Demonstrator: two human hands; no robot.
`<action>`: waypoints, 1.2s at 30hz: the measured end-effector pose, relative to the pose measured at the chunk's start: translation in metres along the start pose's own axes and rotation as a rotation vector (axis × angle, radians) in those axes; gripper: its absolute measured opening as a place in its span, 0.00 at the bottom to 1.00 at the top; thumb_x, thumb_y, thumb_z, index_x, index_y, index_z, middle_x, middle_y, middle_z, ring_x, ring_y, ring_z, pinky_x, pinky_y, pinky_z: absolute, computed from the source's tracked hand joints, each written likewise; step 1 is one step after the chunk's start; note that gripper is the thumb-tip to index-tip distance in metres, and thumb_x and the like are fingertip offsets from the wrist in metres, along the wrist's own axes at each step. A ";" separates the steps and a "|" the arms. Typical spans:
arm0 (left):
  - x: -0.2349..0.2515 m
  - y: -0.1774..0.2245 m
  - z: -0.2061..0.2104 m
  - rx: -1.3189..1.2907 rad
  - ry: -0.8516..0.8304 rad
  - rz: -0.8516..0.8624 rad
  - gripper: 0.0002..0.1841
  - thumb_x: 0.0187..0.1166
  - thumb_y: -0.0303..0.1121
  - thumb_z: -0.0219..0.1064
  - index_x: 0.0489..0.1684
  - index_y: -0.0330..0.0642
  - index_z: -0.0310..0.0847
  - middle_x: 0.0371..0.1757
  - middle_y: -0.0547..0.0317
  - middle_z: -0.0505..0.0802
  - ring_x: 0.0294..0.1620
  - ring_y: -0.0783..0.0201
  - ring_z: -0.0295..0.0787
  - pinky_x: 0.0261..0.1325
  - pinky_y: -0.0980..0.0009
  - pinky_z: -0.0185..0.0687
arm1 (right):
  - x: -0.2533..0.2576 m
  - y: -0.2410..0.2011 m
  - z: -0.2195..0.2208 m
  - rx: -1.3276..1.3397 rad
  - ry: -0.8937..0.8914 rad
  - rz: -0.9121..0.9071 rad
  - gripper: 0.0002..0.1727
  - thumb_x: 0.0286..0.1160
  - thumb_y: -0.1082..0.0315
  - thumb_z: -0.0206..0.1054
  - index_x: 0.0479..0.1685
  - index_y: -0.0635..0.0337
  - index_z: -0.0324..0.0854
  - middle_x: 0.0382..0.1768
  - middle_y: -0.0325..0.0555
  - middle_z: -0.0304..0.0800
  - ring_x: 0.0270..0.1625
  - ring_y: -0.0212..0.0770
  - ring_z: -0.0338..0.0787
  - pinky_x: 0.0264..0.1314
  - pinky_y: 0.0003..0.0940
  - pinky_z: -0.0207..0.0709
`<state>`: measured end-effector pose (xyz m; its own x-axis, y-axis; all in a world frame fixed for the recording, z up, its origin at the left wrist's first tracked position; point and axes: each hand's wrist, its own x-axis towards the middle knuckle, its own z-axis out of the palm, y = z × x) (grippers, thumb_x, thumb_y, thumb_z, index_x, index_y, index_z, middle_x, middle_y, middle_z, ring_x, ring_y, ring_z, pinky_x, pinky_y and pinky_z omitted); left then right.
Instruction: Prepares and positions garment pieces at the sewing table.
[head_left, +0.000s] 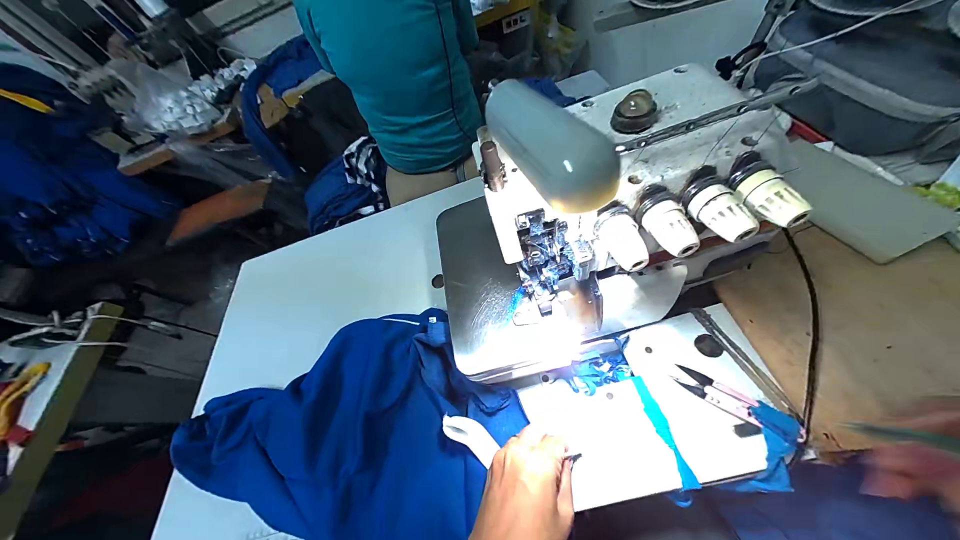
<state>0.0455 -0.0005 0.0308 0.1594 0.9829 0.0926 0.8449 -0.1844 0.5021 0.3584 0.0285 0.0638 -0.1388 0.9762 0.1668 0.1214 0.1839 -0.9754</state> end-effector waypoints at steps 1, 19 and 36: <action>0.001 0.003 0.000 0.016 -0.019 -0.002 0.06 0.69 0.27 0.69 0.27 0.36 0.91 0.28 0.50 0.93 0.32 0.54 0.94 0.39 0.58 0.90 | 0.002 0.014 0.024 0.072 -0.048 -0.041 0.12 0.82 0.66 0.69 0.58 0.40 0.86 0.55 0.18 0.90 0.45 0.22 0.93 0.44 0.24 0.91; -0.005 0.012 0.009 0.147 0.049 0.031 0.03 0.63 0.24 0.71 0.26 0.36 0.91 0.29 0.49 0.91 0.31 0.54 0.93 0.36 0.64 0.90 | 0.002 0.078 0.151 -0.093 0.014 -0.179 0.11 0.74 0.61 0.69 0.30 0.60 0.85 0.24 0.38 0.88 0.28 0.18 0.84 0.33 0.11 0.78; -0.008 0.014 0.016 0.177 0.104 0.074 0.03 0.60 0.24 0.70 0.25 0.36 0.91 0.28 0.51 0.92 0.30 0.56 0.93 0.35 0.67 0.89 | -0.001 0.082 0.152 -0.235 0.029 -0.266 0.11 0.73 0.63 0.66 0.25 0.57 0.79 0.23 0.40 0.81 0.30 0.23 0.82 0.34 0.12 0.74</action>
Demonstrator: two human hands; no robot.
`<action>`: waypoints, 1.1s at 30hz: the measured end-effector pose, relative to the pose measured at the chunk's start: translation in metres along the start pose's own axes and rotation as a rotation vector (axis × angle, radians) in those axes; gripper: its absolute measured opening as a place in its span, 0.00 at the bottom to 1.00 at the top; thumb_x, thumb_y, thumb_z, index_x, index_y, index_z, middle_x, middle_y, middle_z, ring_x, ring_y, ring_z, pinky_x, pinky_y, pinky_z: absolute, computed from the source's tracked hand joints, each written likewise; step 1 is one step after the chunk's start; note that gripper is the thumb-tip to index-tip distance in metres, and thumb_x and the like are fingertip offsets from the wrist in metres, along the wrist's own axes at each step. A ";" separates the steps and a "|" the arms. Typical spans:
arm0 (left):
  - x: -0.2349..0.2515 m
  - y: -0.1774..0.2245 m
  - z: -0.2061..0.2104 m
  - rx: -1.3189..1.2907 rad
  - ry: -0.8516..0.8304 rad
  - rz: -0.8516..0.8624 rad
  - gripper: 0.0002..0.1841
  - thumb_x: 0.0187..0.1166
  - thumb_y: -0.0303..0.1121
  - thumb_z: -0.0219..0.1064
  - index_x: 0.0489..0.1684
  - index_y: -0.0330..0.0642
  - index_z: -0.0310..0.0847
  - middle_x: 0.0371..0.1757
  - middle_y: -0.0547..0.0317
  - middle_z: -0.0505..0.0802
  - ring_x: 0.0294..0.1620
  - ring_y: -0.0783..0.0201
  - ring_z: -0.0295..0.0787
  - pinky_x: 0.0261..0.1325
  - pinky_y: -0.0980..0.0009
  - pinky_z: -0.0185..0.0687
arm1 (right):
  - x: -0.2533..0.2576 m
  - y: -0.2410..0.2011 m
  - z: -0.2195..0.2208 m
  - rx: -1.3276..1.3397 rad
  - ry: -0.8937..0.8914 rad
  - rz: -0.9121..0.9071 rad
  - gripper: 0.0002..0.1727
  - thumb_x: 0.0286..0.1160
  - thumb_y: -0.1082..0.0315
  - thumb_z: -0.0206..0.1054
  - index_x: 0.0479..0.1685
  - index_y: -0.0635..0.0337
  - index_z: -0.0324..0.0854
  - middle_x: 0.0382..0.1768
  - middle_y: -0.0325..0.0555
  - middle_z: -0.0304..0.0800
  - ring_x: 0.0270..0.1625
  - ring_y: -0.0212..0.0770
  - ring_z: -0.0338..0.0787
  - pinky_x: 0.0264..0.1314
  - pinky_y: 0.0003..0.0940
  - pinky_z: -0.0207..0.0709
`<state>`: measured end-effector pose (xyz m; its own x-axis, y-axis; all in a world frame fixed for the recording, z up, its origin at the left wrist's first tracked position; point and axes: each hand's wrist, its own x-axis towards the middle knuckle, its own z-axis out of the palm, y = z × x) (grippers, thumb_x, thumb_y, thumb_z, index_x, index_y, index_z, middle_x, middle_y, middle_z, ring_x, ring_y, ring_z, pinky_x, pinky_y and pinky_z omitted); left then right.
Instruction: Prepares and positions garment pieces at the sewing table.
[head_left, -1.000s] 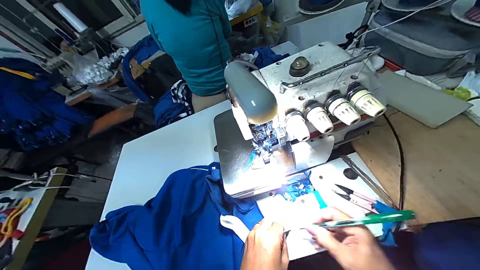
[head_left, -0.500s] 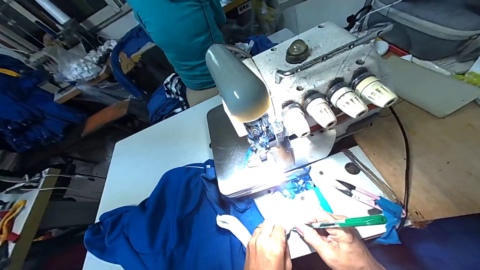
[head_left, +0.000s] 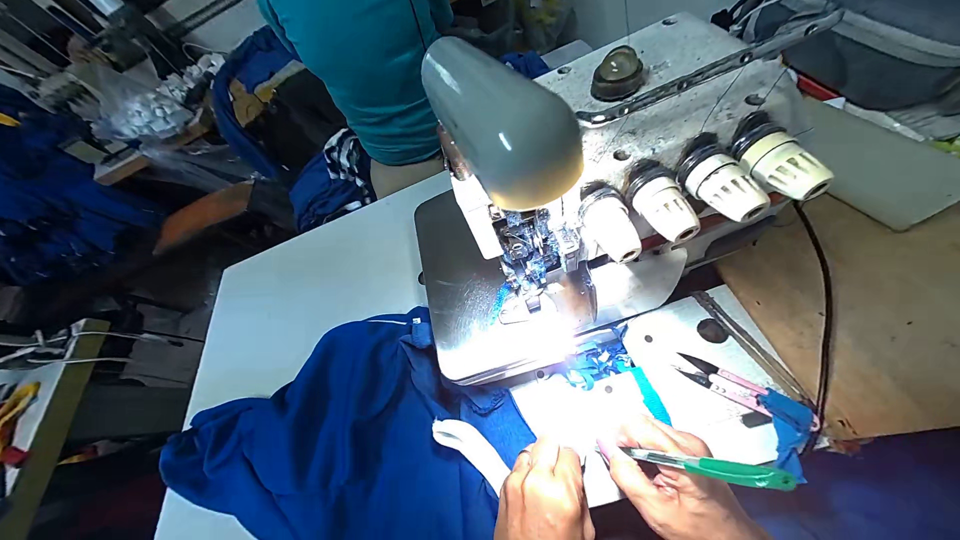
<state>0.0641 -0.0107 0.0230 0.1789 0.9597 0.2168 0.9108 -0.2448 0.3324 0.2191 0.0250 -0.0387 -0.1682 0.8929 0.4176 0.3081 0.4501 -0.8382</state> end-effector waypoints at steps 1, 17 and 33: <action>-0.001 0.000 0.000 0.001 0.003 -0.002 0.03 0.60 0.24 0.70 0.25 0.36 0.91 0.29 0.51 0.93 0.30 0.56 0.94 0.35 0.68 0.89 | 0.000 0.000 -0.001 0.033 0.009 0.009 0.10 0.74 0.64 0.66 0.26 0.57 0.79 0.23 0.39 0.81 0.30 0.22 0.82 0.34 0.11 0.74; -0.002 -0.002 0.004 -0.040 -0.004 -0.010 0.03 0.60 0.26 0.69 0.23 0.37 0.88 0.26 0.53 0.90 0.26 0.58 0.90 0.30 0.69 0.86 | -0.001 0.000 0.001 -0.046 -0.025 -0.030 0.13 0.75 0.62 0.64 0.24 0.55 0.77 0.21 0.38 0.78 0.27 0.23 0.80 0.30 0.13 0.70; -0.004 -0.004 0.007 -0.052 0.013 -0.007 0.03 0.60 0.26 0.68 0.22 0.38 0.87 0.23 0.54 0.87 0.24 0.59 0.88 0.27 0.70 0.84 | -0.002 0.002 0.002 -0.051 -0.031 -0.028 0.13 0.76 0.61 0.63 0.23 0.54 0.76 0.21 0.37 0.77 0.26 0.22 0.78 0.29 0.12 0.69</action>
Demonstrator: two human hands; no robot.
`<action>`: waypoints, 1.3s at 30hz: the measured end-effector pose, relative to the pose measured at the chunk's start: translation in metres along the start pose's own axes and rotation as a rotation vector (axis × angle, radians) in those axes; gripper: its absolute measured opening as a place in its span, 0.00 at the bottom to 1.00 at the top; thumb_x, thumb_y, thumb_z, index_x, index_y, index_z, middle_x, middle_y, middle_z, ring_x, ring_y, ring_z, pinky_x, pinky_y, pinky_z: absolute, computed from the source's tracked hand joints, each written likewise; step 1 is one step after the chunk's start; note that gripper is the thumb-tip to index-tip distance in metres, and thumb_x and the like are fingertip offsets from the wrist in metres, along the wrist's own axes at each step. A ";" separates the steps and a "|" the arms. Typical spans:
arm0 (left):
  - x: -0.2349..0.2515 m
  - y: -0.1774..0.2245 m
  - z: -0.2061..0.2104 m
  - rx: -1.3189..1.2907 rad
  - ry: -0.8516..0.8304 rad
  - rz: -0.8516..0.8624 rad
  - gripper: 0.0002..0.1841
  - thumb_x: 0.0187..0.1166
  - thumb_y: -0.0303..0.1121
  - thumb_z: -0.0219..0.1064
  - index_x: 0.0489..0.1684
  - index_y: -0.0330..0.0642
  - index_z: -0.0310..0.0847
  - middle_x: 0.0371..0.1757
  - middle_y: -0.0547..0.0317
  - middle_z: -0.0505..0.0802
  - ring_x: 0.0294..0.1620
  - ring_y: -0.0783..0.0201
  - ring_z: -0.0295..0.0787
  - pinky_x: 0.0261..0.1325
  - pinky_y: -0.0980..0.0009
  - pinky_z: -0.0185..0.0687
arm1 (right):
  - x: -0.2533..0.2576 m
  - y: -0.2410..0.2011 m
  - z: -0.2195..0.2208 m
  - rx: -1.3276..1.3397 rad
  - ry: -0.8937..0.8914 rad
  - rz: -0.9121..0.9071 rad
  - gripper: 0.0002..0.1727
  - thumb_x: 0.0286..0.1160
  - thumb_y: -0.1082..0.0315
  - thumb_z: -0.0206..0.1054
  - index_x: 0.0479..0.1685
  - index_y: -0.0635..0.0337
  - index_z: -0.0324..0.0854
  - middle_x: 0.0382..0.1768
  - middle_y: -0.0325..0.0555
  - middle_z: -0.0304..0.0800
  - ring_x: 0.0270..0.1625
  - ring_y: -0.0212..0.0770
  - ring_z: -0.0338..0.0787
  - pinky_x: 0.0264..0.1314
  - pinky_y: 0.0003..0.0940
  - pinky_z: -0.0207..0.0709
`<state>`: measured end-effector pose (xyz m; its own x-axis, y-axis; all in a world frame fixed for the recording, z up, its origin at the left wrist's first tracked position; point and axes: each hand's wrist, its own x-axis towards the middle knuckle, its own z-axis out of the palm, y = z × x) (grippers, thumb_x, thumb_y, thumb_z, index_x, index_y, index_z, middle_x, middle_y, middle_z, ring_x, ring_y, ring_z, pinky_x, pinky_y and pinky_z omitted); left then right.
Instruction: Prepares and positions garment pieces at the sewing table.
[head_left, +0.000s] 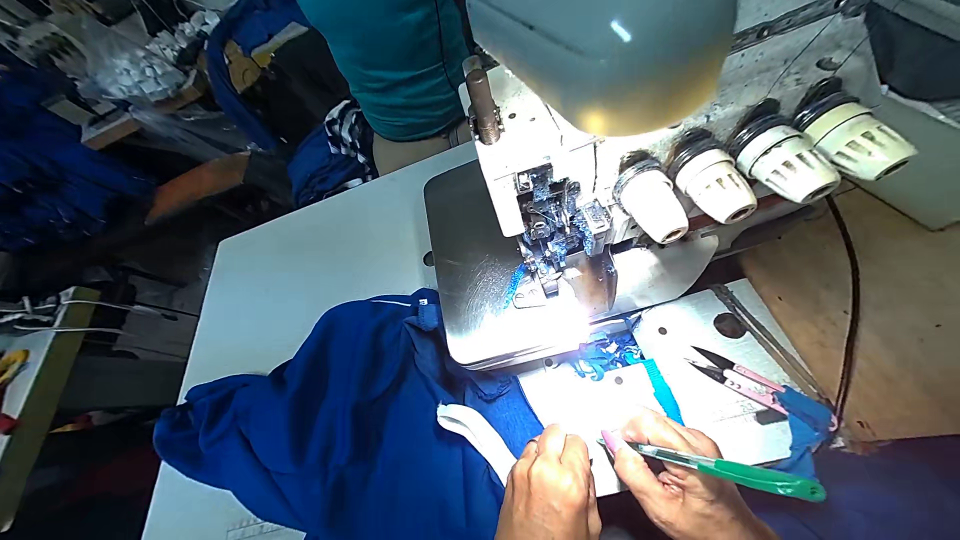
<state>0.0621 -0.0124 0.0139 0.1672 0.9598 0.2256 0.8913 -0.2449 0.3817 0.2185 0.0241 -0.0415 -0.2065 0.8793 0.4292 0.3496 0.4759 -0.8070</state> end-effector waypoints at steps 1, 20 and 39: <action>0.000 -0.001 0.000 -0.005 0.002 -0.004 0.03 0.60 0.26 0.68 0.21 0.38 0.86 0.23 0.54 0.87 0.23 0.60 0.88 0.27 0.70 0.84 | 0.000 0.001 -0.001 0.015 0.017 -0.005 0.12 0.75 0.63 0.63 0.24 0.55 0.75 0.22 0.37 0.77 0.27 0.21 0.78 0.30 0.10 0.69; -0.008 0.025 -0.005 -0.414 0.245 0.052 0.18 0.79 0.35 0.63 0.51 0.26 0.89 0.49 0.34 0.87 0.55 0.57 0.82 0.65 0.74 0.74 | 0.004 -0.075 -0.029 0.723 -0.045 0.601 0.12 0.85 0.76 0.56 0.61 0.68 0.79 0.49 0.32 0.93 0.51 0.23 0.91 0.59 0.27 0.86; 0.016 0.021 -0.044 -0.561 0.267 0.199 0.17 0.74 0.22 0.71 0.59 0.22 0.81 0.39 0.47 0.97 0.39 0.67 0.95 0.49 0.76 0.89 | 0.038 -0.085 -0.056 0.278 0.050 0.037 0.11 0.83 0.77 0.57 0.55 0.72 0.82 0.51 0.42 0.93 0.57 0.19 0.87 0.65 0.18 0.81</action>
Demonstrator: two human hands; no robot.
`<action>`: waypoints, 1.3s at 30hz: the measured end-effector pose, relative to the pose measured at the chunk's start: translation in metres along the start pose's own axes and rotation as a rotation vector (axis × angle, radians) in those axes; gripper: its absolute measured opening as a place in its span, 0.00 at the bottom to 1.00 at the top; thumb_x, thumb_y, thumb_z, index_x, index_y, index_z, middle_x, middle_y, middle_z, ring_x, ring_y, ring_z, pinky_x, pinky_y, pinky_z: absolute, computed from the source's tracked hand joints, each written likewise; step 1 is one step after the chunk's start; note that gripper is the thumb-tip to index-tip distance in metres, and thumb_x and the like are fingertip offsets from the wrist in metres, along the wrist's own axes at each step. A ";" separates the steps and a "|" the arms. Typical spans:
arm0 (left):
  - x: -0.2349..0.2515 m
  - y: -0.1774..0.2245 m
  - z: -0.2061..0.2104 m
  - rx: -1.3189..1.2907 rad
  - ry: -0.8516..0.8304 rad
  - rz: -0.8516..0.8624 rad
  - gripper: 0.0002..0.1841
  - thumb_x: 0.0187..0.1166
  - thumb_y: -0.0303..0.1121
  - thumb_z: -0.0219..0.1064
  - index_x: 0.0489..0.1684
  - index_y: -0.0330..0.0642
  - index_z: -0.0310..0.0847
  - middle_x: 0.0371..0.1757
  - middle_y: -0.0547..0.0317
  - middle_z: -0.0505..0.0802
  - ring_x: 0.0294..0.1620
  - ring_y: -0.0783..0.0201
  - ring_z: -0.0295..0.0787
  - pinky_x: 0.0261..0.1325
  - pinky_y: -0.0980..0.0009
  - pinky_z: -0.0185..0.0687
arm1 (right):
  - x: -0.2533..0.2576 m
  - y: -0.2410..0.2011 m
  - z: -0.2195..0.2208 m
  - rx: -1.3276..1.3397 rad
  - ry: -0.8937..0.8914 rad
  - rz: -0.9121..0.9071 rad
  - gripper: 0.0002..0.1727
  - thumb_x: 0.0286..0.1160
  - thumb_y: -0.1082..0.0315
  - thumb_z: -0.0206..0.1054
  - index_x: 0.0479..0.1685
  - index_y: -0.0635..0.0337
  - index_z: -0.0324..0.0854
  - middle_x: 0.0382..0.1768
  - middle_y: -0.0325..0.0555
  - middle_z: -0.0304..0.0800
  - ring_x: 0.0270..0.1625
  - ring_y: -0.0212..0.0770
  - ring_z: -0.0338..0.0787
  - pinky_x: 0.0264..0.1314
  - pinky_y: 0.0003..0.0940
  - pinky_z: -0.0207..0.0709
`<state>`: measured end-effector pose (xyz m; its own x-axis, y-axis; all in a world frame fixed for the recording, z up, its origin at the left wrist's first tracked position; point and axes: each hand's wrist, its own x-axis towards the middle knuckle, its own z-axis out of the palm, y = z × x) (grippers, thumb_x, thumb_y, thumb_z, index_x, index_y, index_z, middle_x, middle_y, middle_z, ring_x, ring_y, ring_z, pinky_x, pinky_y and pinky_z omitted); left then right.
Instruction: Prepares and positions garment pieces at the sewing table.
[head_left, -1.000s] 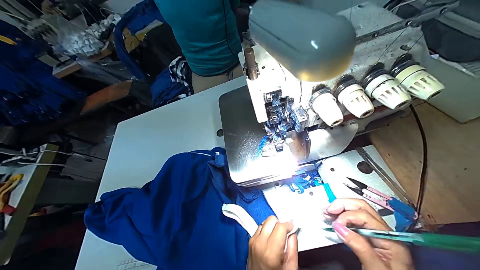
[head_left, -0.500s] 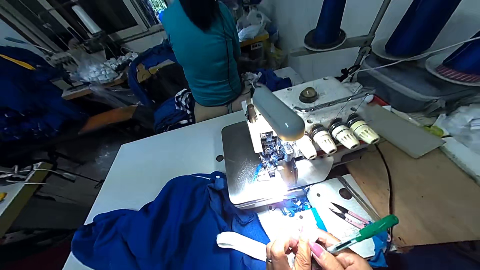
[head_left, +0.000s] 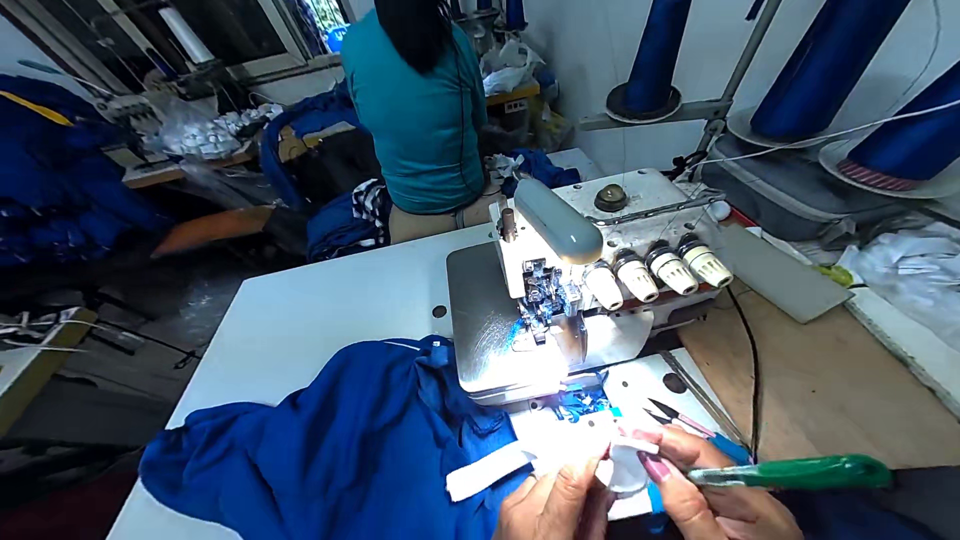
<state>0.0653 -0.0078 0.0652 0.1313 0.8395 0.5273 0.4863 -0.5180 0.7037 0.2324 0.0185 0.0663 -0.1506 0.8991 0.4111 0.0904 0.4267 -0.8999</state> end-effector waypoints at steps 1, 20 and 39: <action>-0.001 0.000 0.000 0.038 0.041 0.029 0.17 0.73 0.21 0.71 0.58 0.23 0.82 0.38 0.47 0.96 0.40 0.67 0.94 0.50 0.77 0.88 | -0.001 0.001 0.001 -0.004 0.011 0.001 0.11 0.85 0.75 0.57 0.55 0.70 0.82 0.52 0.39 0.93 0.58 0.18 0.87 0.65 0.17 0.80; 0.011 -0.037 -0.068 0.678 -0.303 0.193 0.06 0.70 0.20 0.67 0.33 0.39 0.89 0.46 0.50 0.90 0.43 0.55 0.89 0.40 0.65 0.87 | 0.002 0.037 0.002 -0.490 -0.246 -0.195 0.13 0.76 0.66 0.61 0.40 0.63 0.90 0.26 0.46 0.89 0.28 0.29 0.83 0.33 0.19 0.76; -0.030 -0.059 -0.068 0.850 -0.022 -0.108 0.17 0.83 0.38 0.59 0.42 0.39 0.94 0.52 0.40 0.95 0.55 0.38 0.93 0.57 0.51 0.88 | 0.010 0.066 -0.004 -0.007 -0.283 0.466 0.11 0.75 0.70 0.64 0.49 0.63 0.88 0.32 0.28 0.89 0.33 0.17 0.85 0.38 0.15 0.81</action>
<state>-0.0267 -0.0137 0.0400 0.0596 0.8849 0.4620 0.9784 -0.1437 0.1489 0.2407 0.0560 0.0117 -0.3516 0.9321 -0.0872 0.2174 -0.0092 -0.9760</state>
